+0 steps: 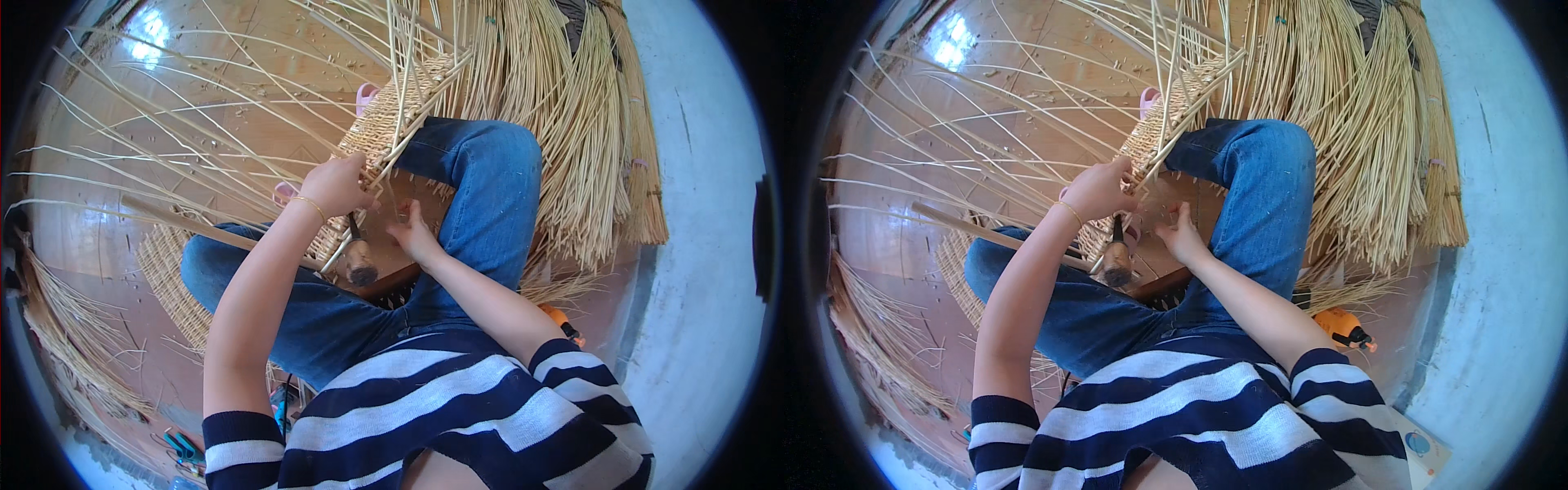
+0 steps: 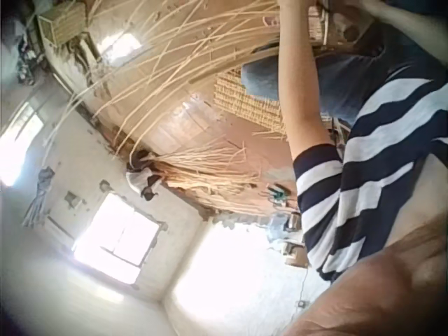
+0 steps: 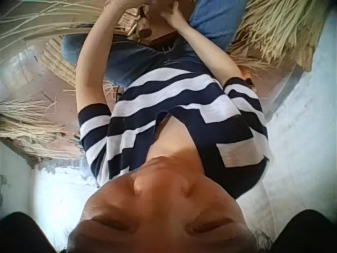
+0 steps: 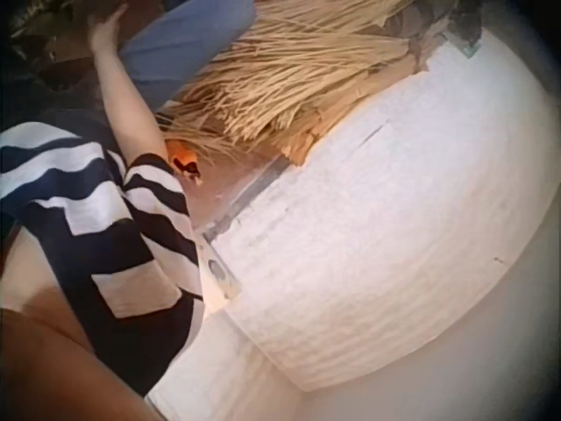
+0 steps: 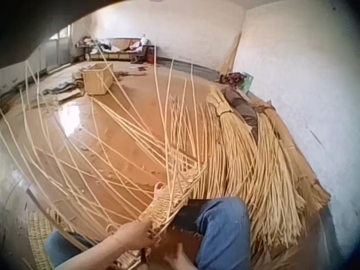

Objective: Weaving a wicker basket using plant-based material and a mallet.

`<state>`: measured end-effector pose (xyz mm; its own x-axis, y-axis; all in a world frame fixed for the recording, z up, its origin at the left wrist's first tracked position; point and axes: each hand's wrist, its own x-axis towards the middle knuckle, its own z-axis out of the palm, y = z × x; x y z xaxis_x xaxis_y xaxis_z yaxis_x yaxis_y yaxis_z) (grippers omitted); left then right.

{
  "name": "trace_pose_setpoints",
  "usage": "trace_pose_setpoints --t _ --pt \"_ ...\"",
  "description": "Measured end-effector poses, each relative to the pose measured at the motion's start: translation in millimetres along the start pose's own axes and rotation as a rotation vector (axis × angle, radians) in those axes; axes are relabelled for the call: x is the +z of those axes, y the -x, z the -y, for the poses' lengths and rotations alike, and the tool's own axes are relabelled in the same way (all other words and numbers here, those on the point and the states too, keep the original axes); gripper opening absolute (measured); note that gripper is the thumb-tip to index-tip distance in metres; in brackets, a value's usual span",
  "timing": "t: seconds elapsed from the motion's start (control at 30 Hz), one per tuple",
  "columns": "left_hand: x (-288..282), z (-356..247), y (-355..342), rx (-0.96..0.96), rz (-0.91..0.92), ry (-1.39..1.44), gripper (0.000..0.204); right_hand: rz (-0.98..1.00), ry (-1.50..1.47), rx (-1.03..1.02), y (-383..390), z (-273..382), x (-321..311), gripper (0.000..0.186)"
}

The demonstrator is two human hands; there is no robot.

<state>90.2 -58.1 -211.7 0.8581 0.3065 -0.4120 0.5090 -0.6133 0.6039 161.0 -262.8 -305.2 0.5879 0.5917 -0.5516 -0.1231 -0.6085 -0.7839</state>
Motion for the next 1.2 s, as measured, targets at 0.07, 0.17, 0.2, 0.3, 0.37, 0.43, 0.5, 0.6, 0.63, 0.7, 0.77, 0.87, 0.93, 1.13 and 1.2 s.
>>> trace_pose_setpoints --t 0.07,0.17,0.2,0.3,0.37,0.43,0.5,0.6,0.63,0.7,0.77,0.87,0.93,1.13,1.2 --pt "-6.2 -1.5 2.7 -0.059 0.034 -0.008 0.054 -0.013 0.119 -0.125 -0.2 -4.0 7.2 0.041" --pt "-9.6 7.0 5.5 -0.049 0.056 0.030 0.057 0.200 -0.191 -0.012 13.1 -1.1 0.2 0.035" --pt "-10.1 8.9 4.9 -0.050 0.055 0.013 0.057 0.188 -0.130 -0.003 11.1 -3.5 -11.0 0.029" --pt "-10.5 10.6 4.9 -0.069 0.091 0.043 0.058 0.021 -0.247 -0.119 8.5 -8.5 -27.6 0.017" --pt "-11.1 13.5 4.1 -0.086 0.089 0.048 0.058 0.057 -0.127 -0.172 5.2 5.8 -31.2 0.018" --pt "-14.8 9.9 7.8 -0.104 0.092 0.046 0.058 0.161 -0.299 -0.069 11.0 31.7 -44.5 0.019" --pt "-17.7 5.1 9.6 -0.117 0.097 0.044 0.058 0.189 -0.566 -0.013 8.5 41.9 -49.6 0.022" --pt "-16.9 4.3 8.5 -0.117 0.093 0.057 0.058 0.124 -0.675 0.026 13.8 49.7 -32.6 0.022" --pt "-17.9 6.8 9.2 -0.123 0.087 0.075 0.058 0.040 -0.611 -0.025 14.3 51.0 -27.6 0.021" --pt "-18.7 6.9 6.3 -0.127 0.078 0.090 0.058 -0.045 -0.548 -0.079 15.6 55.9 -16.9 0.019" --pt "-16.8 4.8 3.3 -0.162 0.043 0.028 0.059 -0.175 -0.632 -0.052 19.9 60.8 -4.8 0.020" --pt "-14.3 15.4 1.8 -0.124 0.087 0.072 0.061 -0.003 -0.661 -0.059 25.0 86.9 -8.0 0.022" --pt "-12.4 8.3 0.7 -0.112 0.067 0.048 0.062 0.233 -0.518 -0.054 8.7 92.5 -20.4 0.055" --pt "-8.0 -8.2 1.7 -0.117 0.067 -0.016 0.058 0.207 -0.144 -0.282 -28.3 95.5 -19.3 0.075" --pt "-6.6 -7.8 2.4 -0.134 0.059 -0.009 0.058 0.278 -0.132 -0.117 -32.9 102.0 -27.5 0.085"
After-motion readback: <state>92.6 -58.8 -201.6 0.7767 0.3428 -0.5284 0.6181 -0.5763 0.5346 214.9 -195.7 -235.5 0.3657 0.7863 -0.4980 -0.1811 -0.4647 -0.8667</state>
